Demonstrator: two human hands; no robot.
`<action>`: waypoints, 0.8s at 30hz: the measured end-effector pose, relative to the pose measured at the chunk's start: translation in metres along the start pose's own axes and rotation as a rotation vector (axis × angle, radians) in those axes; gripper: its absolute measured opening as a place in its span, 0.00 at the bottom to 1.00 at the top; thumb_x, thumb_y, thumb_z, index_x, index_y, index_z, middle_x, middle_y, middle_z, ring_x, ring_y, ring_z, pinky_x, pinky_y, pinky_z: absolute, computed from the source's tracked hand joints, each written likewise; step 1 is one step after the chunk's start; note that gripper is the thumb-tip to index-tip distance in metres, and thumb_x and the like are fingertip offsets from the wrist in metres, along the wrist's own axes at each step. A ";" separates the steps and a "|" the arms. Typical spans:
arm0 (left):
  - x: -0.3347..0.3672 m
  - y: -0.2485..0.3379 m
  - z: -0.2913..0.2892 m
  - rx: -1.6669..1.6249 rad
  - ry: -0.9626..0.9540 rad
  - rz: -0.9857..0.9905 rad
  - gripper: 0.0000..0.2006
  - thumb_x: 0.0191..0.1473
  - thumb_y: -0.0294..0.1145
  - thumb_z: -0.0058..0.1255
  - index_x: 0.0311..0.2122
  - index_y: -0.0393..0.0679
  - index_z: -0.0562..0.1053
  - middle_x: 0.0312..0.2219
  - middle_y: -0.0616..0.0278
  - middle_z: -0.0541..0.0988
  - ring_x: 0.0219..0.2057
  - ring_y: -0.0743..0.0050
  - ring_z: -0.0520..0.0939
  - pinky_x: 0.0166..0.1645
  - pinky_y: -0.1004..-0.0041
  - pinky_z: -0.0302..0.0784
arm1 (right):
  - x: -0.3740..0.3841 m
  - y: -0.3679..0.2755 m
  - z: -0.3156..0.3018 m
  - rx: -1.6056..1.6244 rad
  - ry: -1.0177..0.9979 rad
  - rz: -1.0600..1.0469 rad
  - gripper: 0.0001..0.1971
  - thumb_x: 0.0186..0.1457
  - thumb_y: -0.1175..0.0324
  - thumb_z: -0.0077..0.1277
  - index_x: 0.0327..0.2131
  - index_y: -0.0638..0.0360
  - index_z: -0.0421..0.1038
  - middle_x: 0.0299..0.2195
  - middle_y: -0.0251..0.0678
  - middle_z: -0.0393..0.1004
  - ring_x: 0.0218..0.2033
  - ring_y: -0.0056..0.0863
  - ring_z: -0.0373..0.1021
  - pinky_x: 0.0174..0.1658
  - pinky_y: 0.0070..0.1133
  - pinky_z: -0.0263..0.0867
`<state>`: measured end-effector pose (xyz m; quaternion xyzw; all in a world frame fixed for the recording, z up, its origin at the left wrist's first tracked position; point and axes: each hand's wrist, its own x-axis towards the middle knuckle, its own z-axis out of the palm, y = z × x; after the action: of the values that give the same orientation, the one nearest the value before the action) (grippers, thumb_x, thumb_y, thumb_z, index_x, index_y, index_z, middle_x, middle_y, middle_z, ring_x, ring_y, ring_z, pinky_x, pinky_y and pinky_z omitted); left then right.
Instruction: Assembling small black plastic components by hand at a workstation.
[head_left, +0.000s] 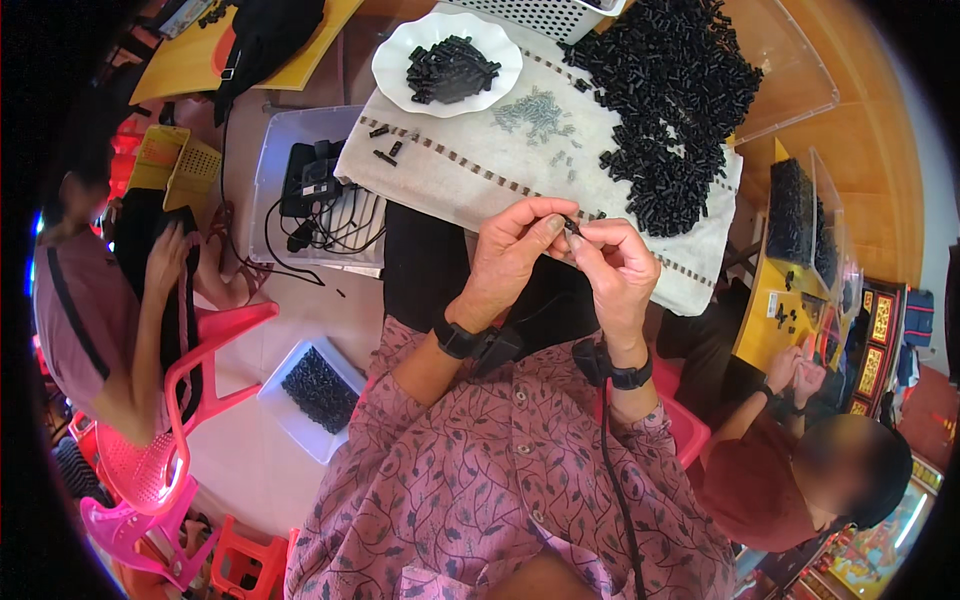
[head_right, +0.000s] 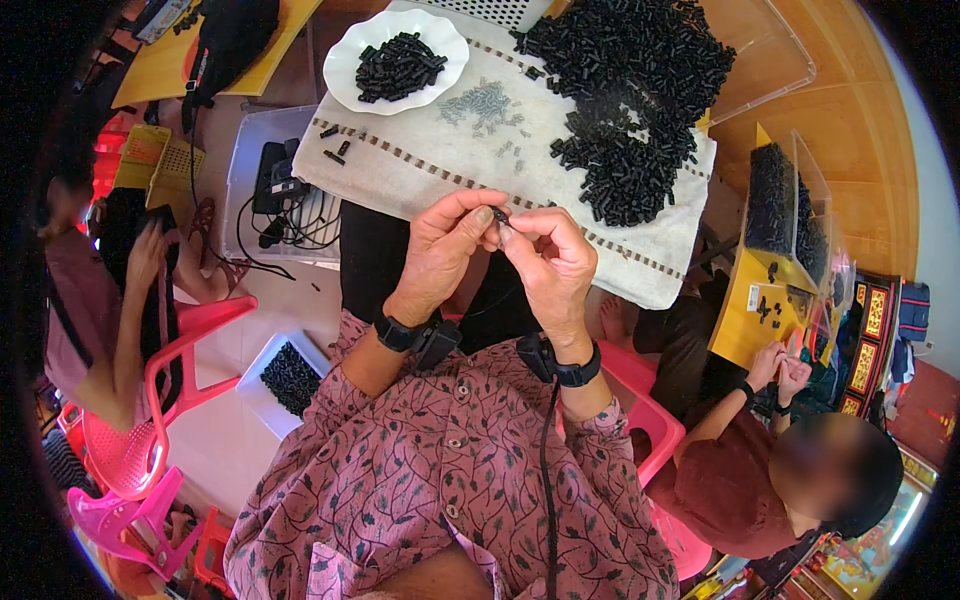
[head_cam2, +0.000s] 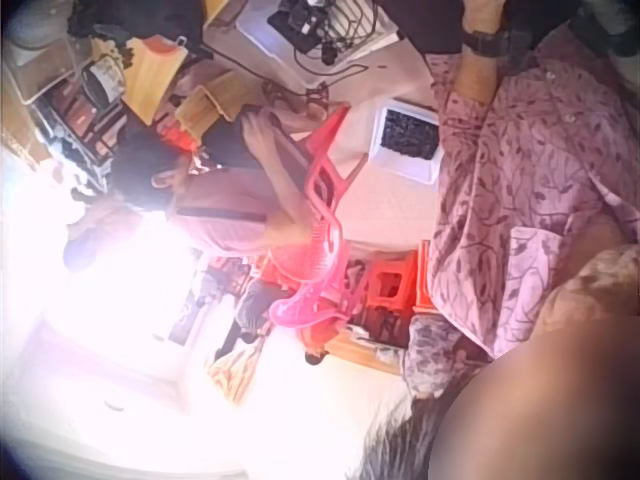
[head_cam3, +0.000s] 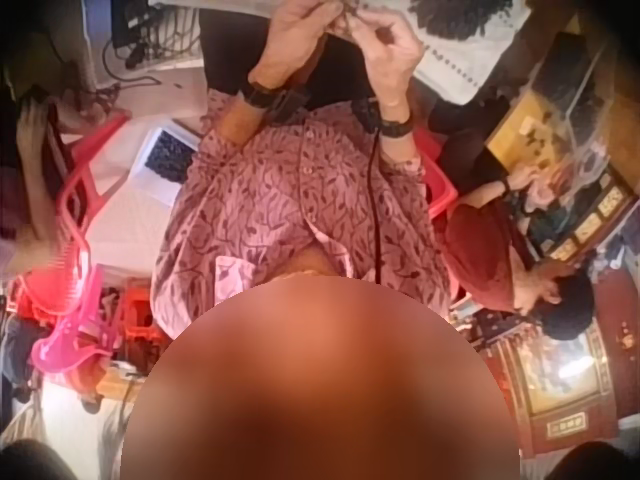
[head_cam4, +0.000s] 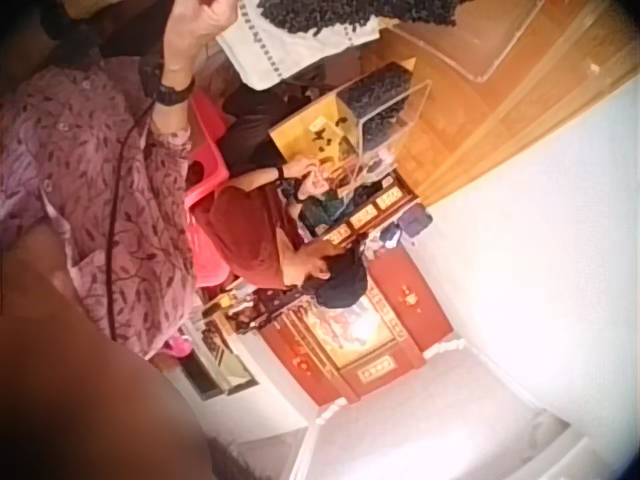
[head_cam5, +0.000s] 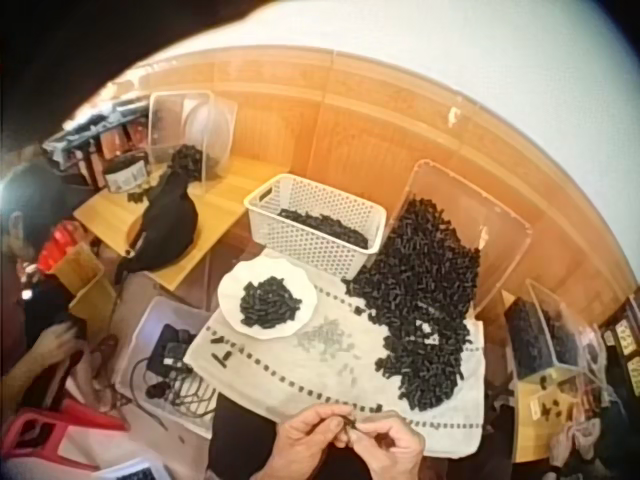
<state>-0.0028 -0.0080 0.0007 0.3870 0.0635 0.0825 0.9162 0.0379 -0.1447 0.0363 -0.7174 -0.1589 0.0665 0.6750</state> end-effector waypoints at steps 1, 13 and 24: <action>0.000 0.001 0.000 0.000 -0.001 -0.001 0.11 0.63 0.24 0.47 0.48 0.35 0.75 0.31 0.68 0.78 0.31 0.88 0.75 0.38 0.83 0.75 | 0.000 0.000 0.000 0.000 0.006 0.001 0.06 0.52 0.84 0.56 0.33 0.64 0.74 0.34 0.31 0.74 0.31 0.14 0.70 0.35 0.14 0.67; -0.002 0.010 0.000 0.176 -0.024 0.051 0.10 0.62 0.20 0.46 0.46 0.37 0.76 0.30 0.70 0.76 0.31 0.89 0.75 0.39 0.83 0.76 | -0.002 -0.011 0.011 0.003 0.060 0.050 0.04 0.53 0.82 0.55 0.32 0.64 0.74 0.25 0.31 0.75 0.23 0.15 0.71 0.26 0.13 0.66; 0.001 0.021 0.000 0.292 -0.071 0.147 0.10 0.62 0.19 0.46 0.45 0.36 0.77 0.31 0.69 0.76 0.30 0.86 0.75 0.37 0.81 0.73 | 0.001 -0.016 0.014 -0.014 0.024 0.008 0.04 0.53 0.82 0.55 0.33 0.65 0.74 0.25 0.32 0.75 0.23 0.16 0.71 0.25 0.14 0.67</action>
<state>-0.0043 0.0063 0.0154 0.5221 0.0139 0.1253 0.8435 0.0320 -0.1309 0.0512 -0.7235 -0.1484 0.0592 0.6715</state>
